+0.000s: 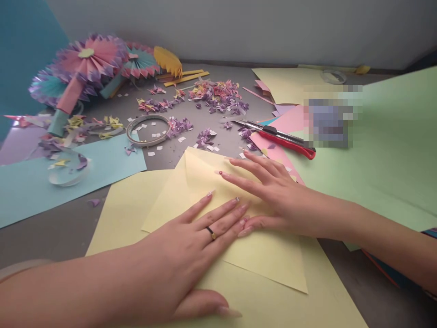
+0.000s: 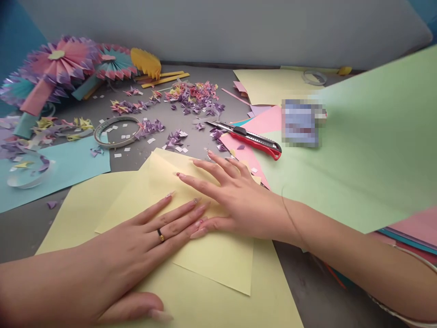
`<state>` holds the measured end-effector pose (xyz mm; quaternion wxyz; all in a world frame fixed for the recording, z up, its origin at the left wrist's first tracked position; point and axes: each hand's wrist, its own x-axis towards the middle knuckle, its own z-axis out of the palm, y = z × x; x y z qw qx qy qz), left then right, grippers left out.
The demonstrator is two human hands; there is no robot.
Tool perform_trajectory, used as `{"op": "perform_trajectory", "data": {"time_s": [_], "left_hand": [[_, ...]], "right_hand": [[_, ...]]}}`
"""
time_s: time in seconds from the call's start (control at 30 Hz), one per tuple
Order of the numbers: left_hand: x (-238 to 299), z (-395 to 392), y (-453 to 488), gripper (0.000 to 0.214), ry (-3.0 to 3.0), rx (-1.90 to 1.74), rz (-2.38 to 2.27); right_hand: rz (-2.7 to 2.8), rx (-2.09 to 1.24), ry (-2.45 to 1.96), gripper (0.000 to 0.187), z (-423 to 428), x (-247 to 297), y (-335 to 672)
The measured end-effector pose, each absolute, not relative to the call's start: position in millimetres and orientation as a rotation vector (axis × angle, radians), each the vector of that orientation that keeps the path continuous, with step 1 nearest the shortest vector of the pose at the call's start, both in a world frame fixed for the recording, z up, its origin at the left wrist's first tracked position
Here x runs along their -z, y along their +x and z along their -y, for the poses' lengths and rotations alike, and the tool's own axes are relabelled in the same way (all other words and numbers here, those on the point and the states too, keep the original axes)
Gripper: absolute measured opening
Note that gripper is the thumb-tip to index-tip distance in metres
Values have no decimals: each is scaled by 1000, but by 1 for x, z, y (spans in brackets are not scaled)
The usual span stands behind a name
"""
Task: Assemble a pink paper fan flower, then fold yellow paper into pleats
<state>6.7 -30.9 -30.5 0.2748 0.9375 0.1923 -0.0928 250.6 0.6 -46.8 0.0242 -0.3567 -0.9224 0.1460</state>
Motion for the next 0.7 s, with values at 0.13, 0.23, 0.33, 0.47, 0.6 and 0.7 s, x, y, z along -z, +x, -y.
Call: {"op": "perform_trajectory", "data": {"time_s": [0.13, 0.23, 0.33, 0.47, 0.6, 0.7], "left_hand": [[33, 30, 5, 80, 2526, 184, -495], [34, 30, 3, 81, 2526, 136, -490], [32, 30, 3, 81, 2523, 171, -499], [29, 30, 4, 82, 2529, 247, -513], [32, 32, -3, 83, 2576, 189, -504], [35, 35, -16, 88, 2648, 159, -511]], "right_hand": [[2843, -408, -1133, 86, -1, 50, 257], [2828, -351, -1136, 96, -1, 52, 268], [2794, -315, -1149, 106, -1, 54, 281], [2789, -277, -1162, 106, 0, 56, 298], [2806, -264, -1212, 102, 2, 54, 307], [2822, -297, -1235, 99, 4, 51, 309]]}}
